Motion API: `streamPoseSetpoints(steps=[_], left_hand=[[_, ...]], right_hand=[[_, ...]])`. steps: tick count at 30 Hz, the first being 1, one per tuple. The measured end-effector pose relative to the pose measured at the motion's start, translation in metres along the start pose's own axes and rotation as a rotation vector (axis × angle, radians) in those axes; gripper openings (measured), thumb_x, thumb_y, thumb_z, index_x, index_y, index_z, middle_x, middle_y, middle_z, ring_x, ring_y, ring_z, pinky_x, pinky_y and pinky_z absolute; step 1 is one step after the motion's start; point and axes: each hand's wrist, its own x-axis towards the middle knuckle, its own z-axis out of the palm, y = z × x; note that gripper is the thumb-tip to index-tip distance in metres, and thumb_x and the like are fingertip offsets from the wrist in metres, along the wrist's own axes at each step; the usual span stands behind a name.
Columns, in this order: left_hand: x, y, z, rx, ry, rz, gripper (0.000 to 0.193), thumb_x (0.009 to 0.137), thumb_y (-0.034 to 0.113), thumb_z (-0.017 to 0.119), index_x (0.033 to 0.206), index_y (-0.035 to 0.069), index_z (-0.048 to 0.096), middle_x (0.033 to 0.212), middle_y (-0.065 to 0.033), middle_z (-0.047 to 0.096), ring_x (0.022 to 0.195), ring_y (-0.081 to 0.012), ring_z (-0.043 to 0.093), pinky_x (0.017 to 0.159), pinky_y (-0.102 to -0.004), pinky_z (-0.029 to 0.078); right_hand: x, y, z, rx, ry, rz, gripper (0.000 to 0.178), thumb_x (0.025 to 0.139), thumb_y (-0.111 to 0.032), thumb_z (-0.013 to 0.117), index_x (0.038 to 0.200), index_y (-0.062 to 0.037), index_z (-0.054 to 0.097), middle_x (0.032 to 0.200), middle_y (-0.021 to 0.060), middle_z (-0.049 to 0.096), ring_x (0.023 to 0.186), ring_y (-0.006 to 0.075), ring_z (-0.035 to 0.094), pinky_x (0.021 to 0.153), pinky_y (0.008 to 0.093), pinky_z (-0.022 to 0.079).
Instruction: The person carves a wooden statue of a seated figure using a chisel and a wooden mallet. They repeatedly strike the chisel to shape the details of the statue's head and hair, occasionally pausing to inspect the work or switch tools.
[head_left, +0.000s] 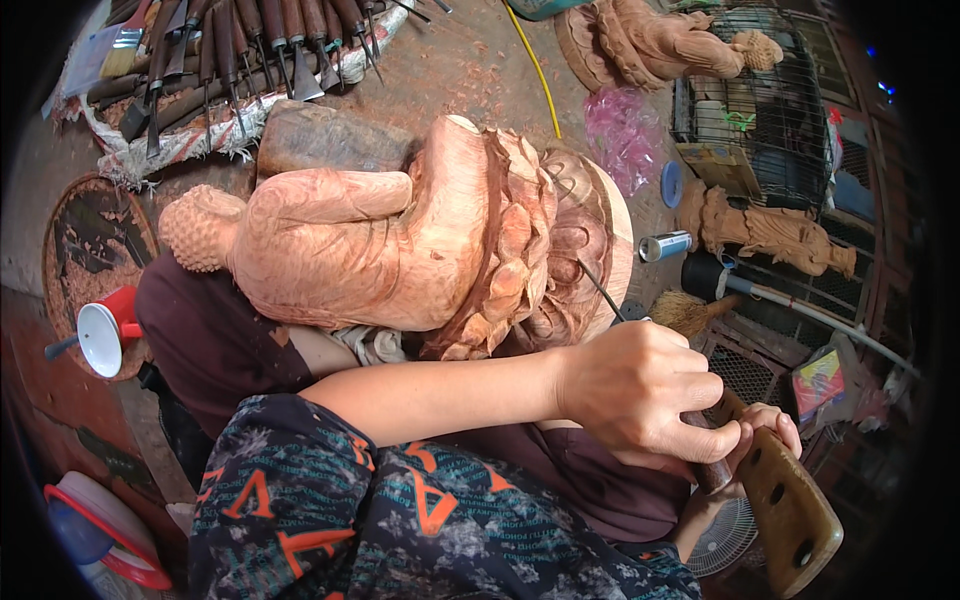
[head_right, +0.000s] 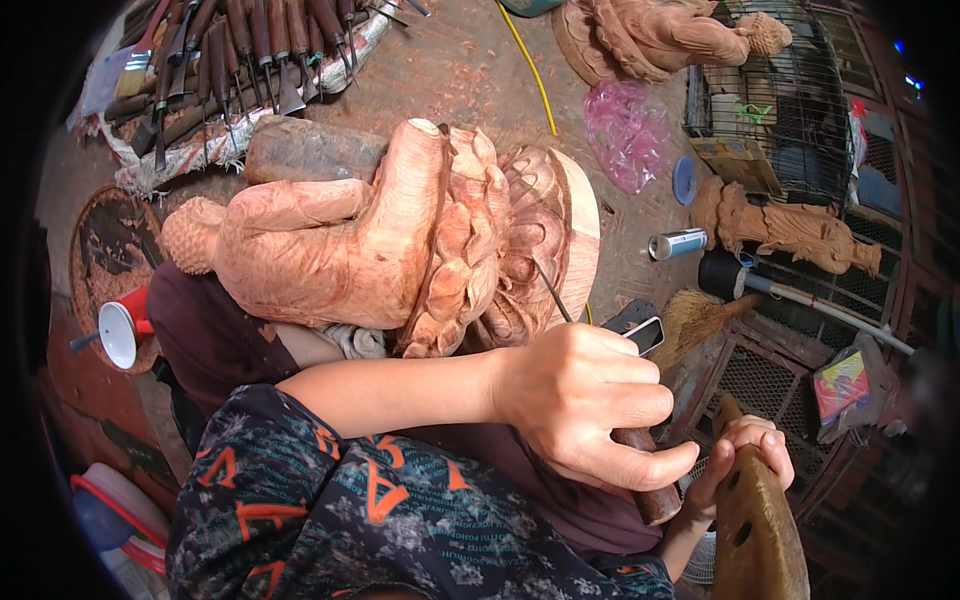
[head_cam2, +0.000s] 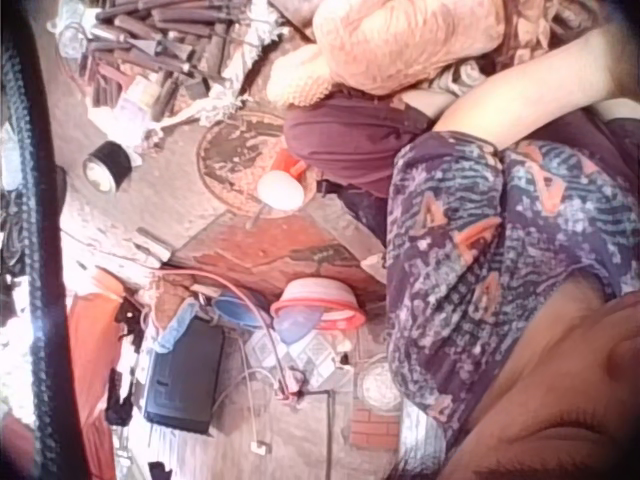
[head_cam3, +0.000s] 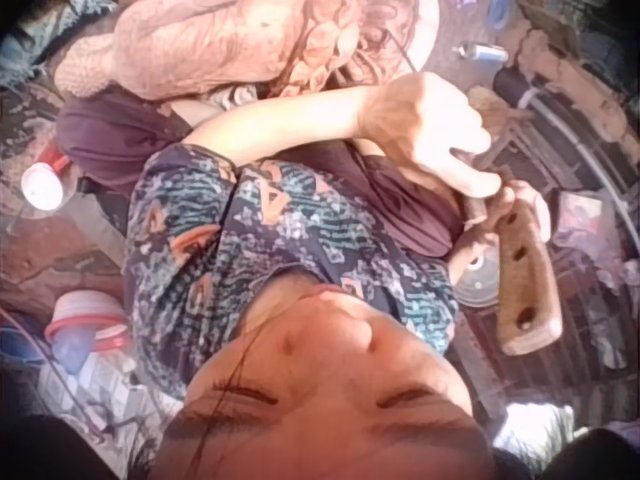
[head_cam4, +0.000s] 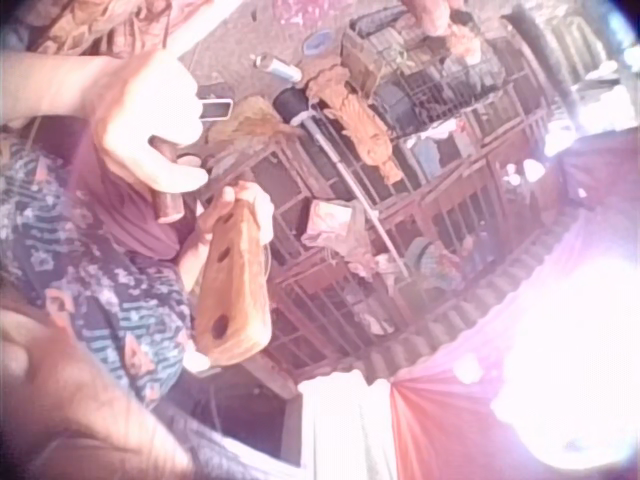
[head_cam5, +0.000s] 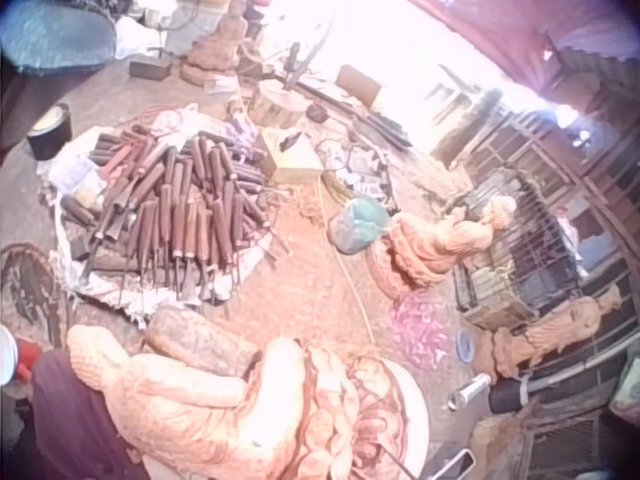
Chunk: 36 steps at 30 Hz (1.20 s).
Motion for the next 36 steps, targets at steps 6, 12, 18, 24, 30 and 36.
streamPoseSetpoints(steps=[6, 12, 18, 24, 30, 36], left_hand=[[0.004, -0.003, -0.001, 0.005, 0.003, -0.052, 0.031, 0.074, 0.034, 0.064, 0.099, 0.017, 0.065, 0.064, 0.0030, 0.035, 0.050, -0.0107, 0.043, 0.042, -0.0261, 0.033], [0.007, -0.004, -0.003, -0.047, 0.013, -0.155, 0.042, 0.070, 0.044, 0.073, 0.100, 0.017, 0.061, 0.065, -0.0010, 0.043, 0.052, -0.0181, 0.050, 0.044, -0.0325, 0.039], [0.013, -0.006, 0.000, -0.039, 0.115, -0.220, 0.040, 0.070, 0.042, 0.073, 0.099, 0.016, 0.062, 0.065, -0.0022, 0.045, 0.052, -0.0199, 0.053, 0.044, -0.0330, 0.039], [0.013, -0.008, 0.000, -0.036, 0.178, -0.215, 0.043, 0.071, 0.042, 0.074, 0.103, 0.014, 0.067, 0.063, 0.0000, 0.040, 0.048, -0.0164, 0.047, 0.043, -0.0309, 0.036], [0.013, -0.008, 0.002, -0.014, 0.172, -0.264, 0.042, 0.068, 0.041, 0.074, 0.100, 0.015, 0.063, 0.065, -0.0024, 0.047, 0.052, -0.0197, 0.054, 0.044, -0.0329, 0.040], [0.013, -0.012, -0.001, -0.035, 0.234, -0.247, 0.046, 0.073, 0.043, 0.072, 0.104, 0.010, 0.067, 0.063, -0.0017, 0.044, 0.049, -0.0177, 0.048, 0.043, -0.0307, 0.037]], right_hand=[[-0.027, 0.002, -0.007, -0.233, 0.104, 0.160, 0.056, 0.088, -0.029, 0.062, 0.127, 0.0037, 0.039, 0.096, 0.0119, 0.054, 0.088, 0.0224, 0.054, 0.083, 0.0391, 0.046], [-0.004, -0.025, 0.001, -0.291, 0.160, 0.338, 0.063, 0.083, -0.034, 0.068, 0.126, 0.0041, 0.042, 0.102, 0.0128, 0.057, 0.091, 0.0211, 0.057, 0.085, 0.0366, 0.046], [-0.012, 0.001, -0.025, -0.247, 0.090, 0.207, 0.050, 0.087, -0.017, 0.061, 0.127, 0.0055, 0.042, 0.113, 0.0144, 0.055, 0.100, 0.0242, 0.056, 0.092, 0.0382, 0.044], [0.000, -0.004, -0.021, -0.394, 0.085, 0.189, 0.054, 0.084, -0.027, 0.068, 0.121, 0.0049, 0.044, 0.097, 0.0131, 0.055, 0.091, 0.0220, 0.055, 0.084, 0.0343, 0.045], [0.000, 0.001, -0.021, -0.347, 0.071, 0.178, 0.052, 0.086, -0.036, 0.063, 0.116, 0.0046, 0.051, 0.100, 0.0119, 0.055, 0.094, 0.0226, 0.055, 0.087, 0.0346, 0.044], [0.004, -0.004, -0.015, -0.527, -0.006, 0.118, 0.037, 0.083, -0.013, 0.062, 0.113, 0.0058, 0.052, 0.106, 0.0160, 0.055, 0.095, 0.0245, 0.055, 0.088, 0.0359, 0.044]])
